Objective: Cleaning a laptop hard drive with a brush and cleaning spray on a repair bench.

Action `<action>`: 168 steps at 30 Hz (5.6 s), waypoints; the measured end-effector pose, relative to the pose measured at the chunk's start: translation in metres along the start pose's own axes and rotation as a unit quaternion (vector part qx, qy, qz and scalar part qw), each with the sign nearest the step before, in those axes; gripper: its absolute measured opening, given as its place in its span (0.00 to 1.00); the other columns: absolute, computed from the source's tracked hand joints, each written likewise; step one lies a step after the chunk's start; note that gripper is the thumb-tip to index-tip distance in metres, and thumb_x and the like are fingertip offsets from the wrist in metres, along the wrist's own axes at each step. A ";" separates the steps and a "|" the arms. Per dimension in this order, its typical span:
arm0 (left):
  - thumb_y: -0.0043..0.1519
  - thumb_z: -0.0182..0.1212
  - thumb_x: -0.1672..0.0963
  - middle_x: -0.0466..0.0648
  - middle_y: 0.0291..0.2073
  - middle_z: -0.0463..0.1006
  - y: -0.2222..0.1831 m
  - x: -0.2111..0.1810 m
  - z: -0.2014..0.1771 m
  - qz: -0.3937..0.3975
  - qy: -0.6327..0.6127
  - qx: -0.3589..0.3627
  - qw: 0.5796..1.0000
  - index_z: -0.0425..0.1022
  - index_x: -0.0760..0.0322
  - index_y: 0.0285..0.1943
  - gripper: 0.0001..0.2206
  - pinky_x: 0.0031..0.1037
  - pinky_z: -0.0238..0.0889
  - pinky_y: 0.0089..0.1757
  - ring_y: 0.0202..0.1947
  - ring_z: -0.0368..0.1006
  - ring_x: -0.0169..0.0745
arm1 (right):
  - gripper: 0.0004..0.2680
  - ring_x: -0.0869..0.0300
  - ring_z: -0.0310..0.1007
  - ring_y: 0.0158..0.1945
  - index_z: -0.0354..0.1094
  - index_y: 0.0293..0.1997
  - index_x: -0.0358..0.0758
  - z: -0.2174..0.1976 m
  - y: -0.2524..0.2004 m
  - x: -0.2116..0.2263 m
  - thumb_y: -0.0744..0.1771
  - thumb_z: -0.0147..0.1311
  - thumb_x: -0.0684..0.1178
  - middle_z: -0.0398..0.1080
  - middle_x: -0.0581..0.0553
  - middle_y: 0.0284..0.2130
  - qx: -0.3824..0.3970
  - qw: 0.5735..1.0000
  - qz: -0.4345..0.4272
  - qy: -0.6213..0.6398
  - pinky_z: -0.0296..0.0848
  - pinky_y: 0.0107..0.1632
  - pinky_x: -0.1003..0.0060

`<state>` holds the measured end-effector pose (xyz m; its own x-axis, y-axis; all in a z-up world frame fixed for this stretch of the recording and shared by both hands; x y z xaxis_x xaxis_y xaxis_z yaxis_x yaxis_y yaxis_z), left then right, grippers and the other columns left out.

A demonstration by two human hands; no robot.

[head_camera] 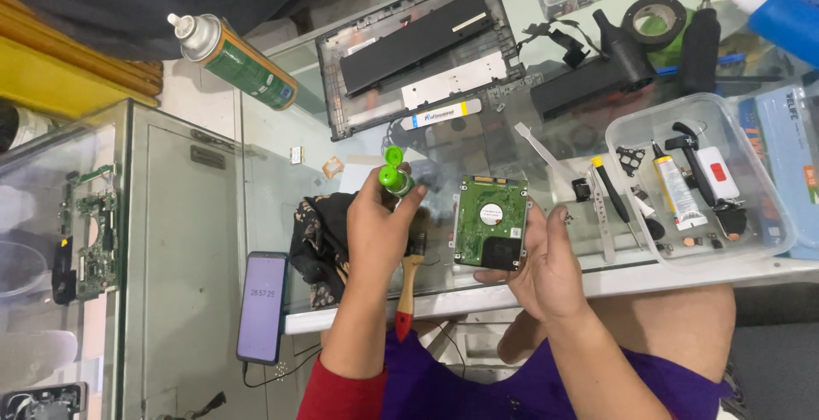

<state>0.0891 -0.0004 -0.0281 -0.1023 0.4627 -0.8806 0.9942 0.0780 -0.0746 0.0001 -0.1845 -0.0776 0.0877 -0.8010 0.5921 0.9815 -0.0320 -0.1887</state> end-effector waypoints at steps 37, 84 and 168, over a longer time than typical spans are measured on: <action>0.66 0.59 0.57 0.50 0.61 0.69 -0.018 -0.011 -0.134 0.069 0.089 -0.323 0.940 0.58 0.64 0.70 0.24 0.38 0.67 0.48 0.50 0.74 0.40 | 0.14 0.54 0.75 0.38 0.59 0.62 0.35 -0.007 -0.002 -0.010 0.69 0.49 0.43 0.72 0.40 0.45 -0.049 0.985 0.008 -0.166 0.83 0.28 0.56; 0.64 0.62 0.45 0.57 0.59 0.74 -0.137 -0.052 0.008 0.403 0.168 -0.064 0.897 0.74 0.59 0.62 0.23 0.42 0.72 0.51 0.53 0.76 0.53 | 0.33 0.48 0.54 0.75 0.36 0.79 0.37 0.033 -0.049 0.018 0.70 0.21 0.73 0.50 0.35 0.74 0.238 0.966 0.051 0.089 0.58 0.70 0.51; 0.68 0.44 0.43 0.47 0.63 0.76 -0.129 -0.062 0.031 0.399 0.297 -0.021 0.868 0.77 0.43 0.61 0.21 0.64 0.39 0.64 0.63 0.69 0.54 | 0.31 0.42 0.40 0.79 0.43 0.77 0.28 0.054 -0.019 0.015 0.73 0.33 0.70 0.45 0.34 0.76 0.237 0.893 0.100 0.368 0.35 0.77 0.43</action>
<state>-0.0321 -0.0668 0.0220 0.6056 0.7561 -0.2481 0.7562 -0.4497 0.4753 -0.0084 -0.1641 -0.0228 0.3051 -0.9440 -0.1255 0.9358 0.2727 0.2236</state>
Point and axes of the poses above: each hand's wrist, its own y-axis towards the middle knuckle, its own z-axis out of the palm, x = y × z, the point moved 4 cm from there along y, towards the middle knuckle
